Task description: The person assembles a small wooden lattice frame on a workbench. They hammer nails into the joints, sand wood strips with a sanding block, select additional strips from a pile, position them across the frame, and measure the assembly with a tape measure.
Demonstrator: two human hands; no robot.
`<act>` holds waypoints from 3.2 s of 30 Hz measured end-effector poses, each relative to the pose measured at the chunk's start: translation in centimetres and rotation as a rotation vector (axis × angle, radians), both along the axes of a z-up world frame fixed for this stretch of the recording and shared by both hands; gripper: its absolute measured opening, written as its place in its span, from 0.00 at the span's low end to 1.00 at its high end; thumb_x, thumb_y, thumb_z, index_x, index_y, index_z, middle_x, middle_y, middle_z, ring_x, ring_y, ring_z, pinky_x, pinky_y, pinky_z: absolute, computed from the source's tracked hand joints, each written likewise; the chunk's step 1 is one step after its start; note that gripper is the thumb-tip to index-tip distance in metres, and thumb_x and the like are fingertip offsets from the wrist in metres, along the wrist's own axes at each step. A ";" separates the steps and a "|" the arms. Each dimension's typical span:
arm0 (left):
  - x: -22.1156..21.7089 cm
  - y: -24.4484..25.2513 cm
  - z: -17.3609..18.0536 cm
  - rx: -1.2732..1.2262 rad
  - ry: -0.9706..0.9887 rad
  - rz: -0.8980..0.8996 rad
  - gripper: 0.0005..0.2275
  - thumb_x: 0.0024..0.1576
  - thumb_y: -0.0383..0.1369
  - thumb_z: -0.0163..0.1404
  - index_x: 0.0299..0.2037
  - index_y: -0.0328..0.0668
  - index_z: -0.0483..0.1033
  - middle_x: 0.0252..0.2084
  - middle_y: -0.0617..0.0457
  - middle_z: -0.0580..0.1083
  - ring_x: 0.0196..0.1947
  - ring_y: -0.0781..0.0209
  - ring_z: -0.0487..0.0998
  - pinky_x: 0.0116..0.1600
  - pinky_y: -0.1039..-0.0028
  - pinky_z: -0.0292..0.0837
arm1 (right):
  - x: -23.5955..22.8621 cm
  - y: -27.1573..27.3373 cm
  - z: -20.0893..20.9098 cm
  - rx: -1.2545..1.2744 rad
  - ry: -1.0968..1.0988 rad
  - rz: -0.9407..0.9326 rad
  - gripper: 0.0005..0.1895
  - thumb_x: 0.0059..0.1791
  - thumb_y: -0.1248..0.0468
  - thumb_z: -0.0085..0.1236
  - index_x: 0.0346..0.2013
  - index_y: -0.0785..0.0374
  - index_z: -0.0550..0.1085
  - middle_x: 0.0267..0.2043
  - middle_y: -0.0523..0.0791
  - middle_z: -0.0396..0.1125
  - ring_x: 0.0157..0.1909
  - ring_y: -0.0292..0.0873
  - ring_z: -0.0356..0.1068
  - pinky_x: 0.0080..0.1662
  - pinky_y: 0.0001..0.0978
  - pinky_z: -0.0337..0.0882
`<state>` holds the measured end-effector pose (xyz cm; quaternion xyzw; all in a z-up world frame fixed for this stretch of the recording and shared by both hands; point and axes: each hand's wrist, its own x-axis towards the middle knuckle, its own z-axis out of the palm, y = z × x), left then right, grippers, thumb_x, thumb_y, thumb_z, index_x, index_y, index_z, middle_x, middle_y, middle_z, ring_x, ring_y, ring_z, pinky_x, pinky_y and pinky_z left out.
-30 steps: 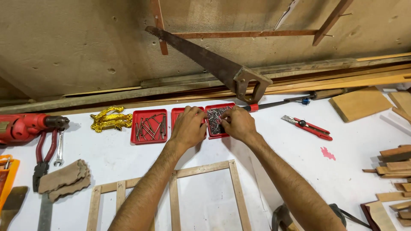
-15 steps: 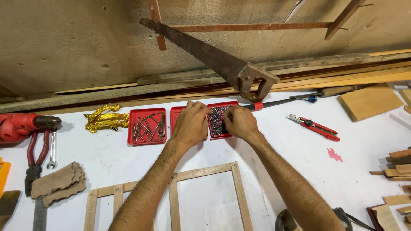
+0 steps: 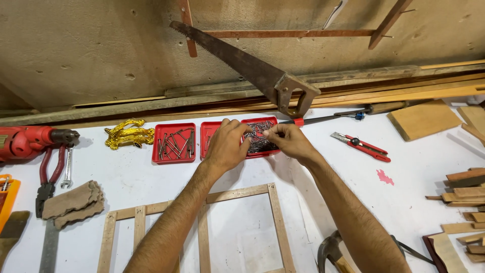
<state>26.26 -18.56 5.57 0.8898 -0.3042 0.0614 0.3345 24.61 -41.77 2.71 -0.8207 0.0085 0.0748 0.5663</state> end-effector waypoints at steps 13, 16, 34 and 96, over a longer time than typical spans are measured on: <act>-8.9 -0.6 5.3 -0.326 -0.222 -0.166 0.07 0.57 0.31 0.59 0.42 0.39 0.81 0.38 0.49 0.78 0.43 0.49 0.75 0.49 0.60 0.70 | -10.3 0.7 7.7 0.246 0.001 0.050 0.21 0.53 0.44 0.57 0.28 0.56 0.72 0.23 0.32 0.56 0.23 0.27 0.48 0.25 0.19 0.49; -13.3 0.8 7.9 -0.425 -0.213 -0.225 0.06 0.58 0.32 0.58 0.40 0.38 0.80 0.37 0.50 0.79 0.41 0.51 0.77 0.48 0.62 0.71 | -14.2 2.2 10.1 0.341 -0.015 0.104 0.19 0.53 0.46 0.55 0.29 0.57 0.75 0.22 0.34 0.57 0.22 0.28 0.48 0.24 0.20 0.46; -29.2 -0.8 10.8 -0.327 -0.406 -0.307 0.05 0.55 0.25 0.59 0.36 0.38 0.75 0.34 0.50 0.73 0.37 0.52 0.72 0.42 0.61 0.68 | -32.7 0.4 14.7 -0.065 -0.266 0.137 0.20 0.55 0.49 0.56 0.31 0.63 0.75 0.25 0.36 0.63 0.27 0.28 0.58 0.28 0.22 0.60; -24.7 17.5 -3.3 0.098 0.322 0.335 0.08 0.57 0.25 0.54 0.46 0.36 0.76 0.55 0.37 0.63 0.45 0.47 0.79 0.46 0.67 0.83 | -19.9 14.2 -0.8 -0.607 -0.012 -0.057 0.26 0.45 0.57 0.70 0.50 0.68 0.70 0.35 0.49 0.73 0.29 0.42 0.74 0.30 0.34 0.77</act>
